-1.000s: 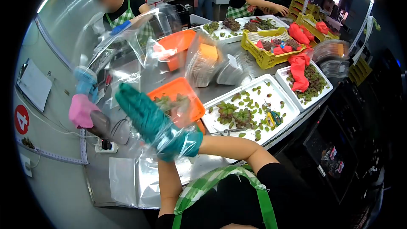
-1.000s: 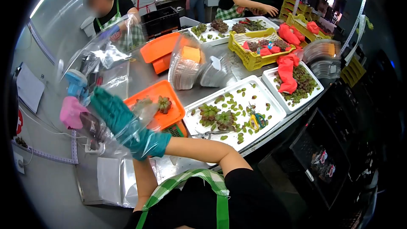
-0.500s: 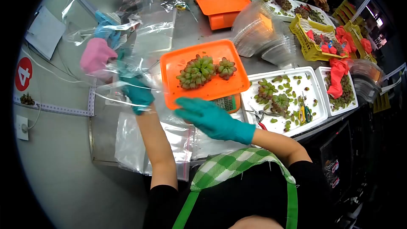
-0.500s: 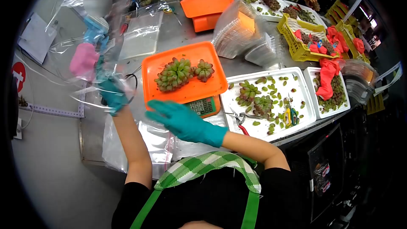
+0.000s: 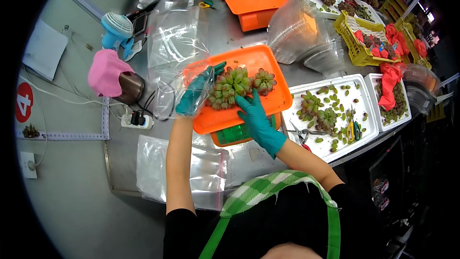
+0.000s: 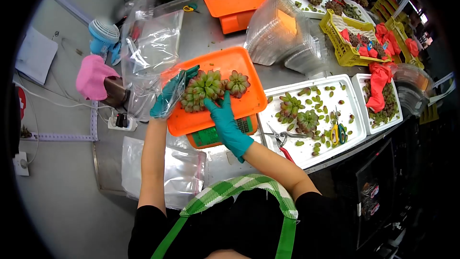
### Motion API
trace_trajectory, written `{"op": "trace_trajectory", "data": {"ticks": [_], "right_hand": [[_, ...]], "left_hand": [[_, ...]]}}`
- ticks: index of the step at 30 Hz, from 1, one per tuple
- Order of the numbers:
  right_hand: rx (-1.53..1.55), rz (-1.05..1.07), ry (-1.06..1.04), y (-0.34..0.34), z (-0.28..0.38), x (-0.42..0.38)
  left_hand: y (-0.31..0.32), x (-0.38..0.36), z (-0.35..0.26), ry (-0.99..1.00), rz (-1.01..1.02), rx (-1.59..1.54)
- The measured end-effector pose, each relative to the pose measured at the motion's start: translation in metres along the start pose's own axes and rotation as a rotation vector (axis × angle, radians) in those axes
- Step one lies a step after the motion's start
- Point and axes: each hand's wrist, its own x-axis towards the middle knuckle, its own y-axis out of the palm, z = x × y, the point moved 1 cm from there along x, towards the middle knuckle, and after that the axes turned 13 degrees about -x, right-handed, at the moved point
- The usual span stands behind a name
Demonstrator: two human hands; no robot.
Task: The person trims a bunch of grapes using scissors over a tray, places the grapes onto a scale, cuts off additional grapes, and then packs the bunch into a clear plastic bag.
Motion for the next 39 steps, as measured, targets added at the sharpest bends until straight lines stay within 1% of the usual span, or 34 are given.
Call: {"op": "trace_trajectory", "data": {"ticks": [1,4,5,8,9,12,13,16,17,20,21,22,23,24,25,26,27,28,29,30,31,32,33,34,35,36,37,38,39], "right_hand": [[0.002,0.000,-0.025,0.005,0.001,0.002],[0.114,-0.004,-0.133,0.012,-0.009,0.012],[0.141,0.033,-0.169,0.012,-0.012,0.016],[0.227,0.127,-0.252,0.010,-0.018,0.023],[0.256,0.146,-0.259,0.008,-0.019,0.022],[0.296,0.170,-0.312,0.006,-0.008,0.008],[0.304,0.171,-0.333,0.005,-0.003,0.001],[0.642,0.567,-0.181,-0.010,0.014,-0.018],[0.587,0.465,-0.145,-0.016,0.023,-0.026],[0.767,0.684,-0.200,-0.052,0.031,-0.027],[0.841,0.736,-0.169,-0.065,0.039,-0.036],[0.849,0.759,-0.206,-0.073,0.050,-0.048],[0.856,0.782,-0.248,-0.082,0.064,-0.062],[0.838,0.755,-0.279,-0.098,0.067,-0.067],[0.819,0.727,-0.310,-0.115,0.070,-0.073],[0.890,0.721,-0.277,-0.131,0.070,-0.076],[0.874,0.705,-0.302,-0.145,0.071,-0.082],[0.859,0.687,-0.327,-0.160,0.071,-0.088],[0.844,0.530,-0.325,-0.178,0.068,-0.093],[0.863,0.559,-0.398,-0.188,0.072,-0.107],[0.896,0.530,-0.454,-0.200,0.073,-0.119],[0.930,0.499,-0.512,-0.213,0.074,-0.130],[0.943,0.524,-0.611,-0.229,0.075,-0.138],[1.050,0.522,-0.621,-0.246,0.071,-0.148],[0.999,0.341,-0.661,-0.259,0.069,-0.158],[0.944,0.169,-0.692,-0.269,0.072,-0.169],[0.948,0.336,-0.767,-0.274,0.079,-0.181],[0.877,0.248,-0.793,-0.278,0.088,-0.190],[0.804,0.158,-0.811,-0.283,0.097,-0.199]], "left_hand": [[0.004,0.014,-0.003,-0.201,-0.031,0.052],[0.037,0.003,-0.010,-0.225,-0.076,0.270],[0.023,0.007,0.000,-0.124,0.006,0.332],[0.029,-0.004,0.003,-0.134,-0.082,0.163],[0.056,-0.014,-0.013,-0.271,-0.128,0.252],[0.067,-0.022,-0.008,-0.199,-0.134,0.180],[0.090,-0.027,-0.017,-0.184,-0.160,0.154],[0.126,-0.033,-0.034,-0.187,-0.106,0.056],[0.139,-0.033,-0.039,-0.205,-0.041,0.061],[0.175,-0.026,-0.053,-0.291,0.053,0.074],[0.199,-0.021,-0.057,-0.278,0.025,0.204],[0.195,-0.007,-0.064,-0.342,0.095,0.259],[0.200,0.003,-0.068,-0.360,0.175,0.345],[0.212,0.011,-0.070,-0.375,0.257,0.429],[0.218,0.021,-0.069,-0.288,0.398,0.577],[0.224,0.031,-0.069,-0.178,0.524,0.717],[0.231,0.038,-0.066,0.038,0.731,0.945],[0.240,0.043,-0.056,0.179,0.815,0.983],[0.251,0.048,-0.046,0.330,0.887,1.016],[0.257,0.070,-0.035,0.124,0.743,1.040],[0.267,0.090,-0.025,-0.070,0.583,1.053],[0.281,0.105,-0.014,-0.051,0.438,1.159],[0.300,0.119,-0.002,-0.048,0.289,1.251],[0.300,0.136,0.011,-0.011,0.215,1.117],[0.302,0.157,0.028,0.267,0.245,1.267],[0.307,0.173,0.040,0.435,0.284,1.445],[0.318,0.176,0.053,0.490,0.277,1.533],[0.330,0.176,0.070,0.545,0.267,1.621],[0.341,0.171,0.088,0.557,0.310,1.584]]}}
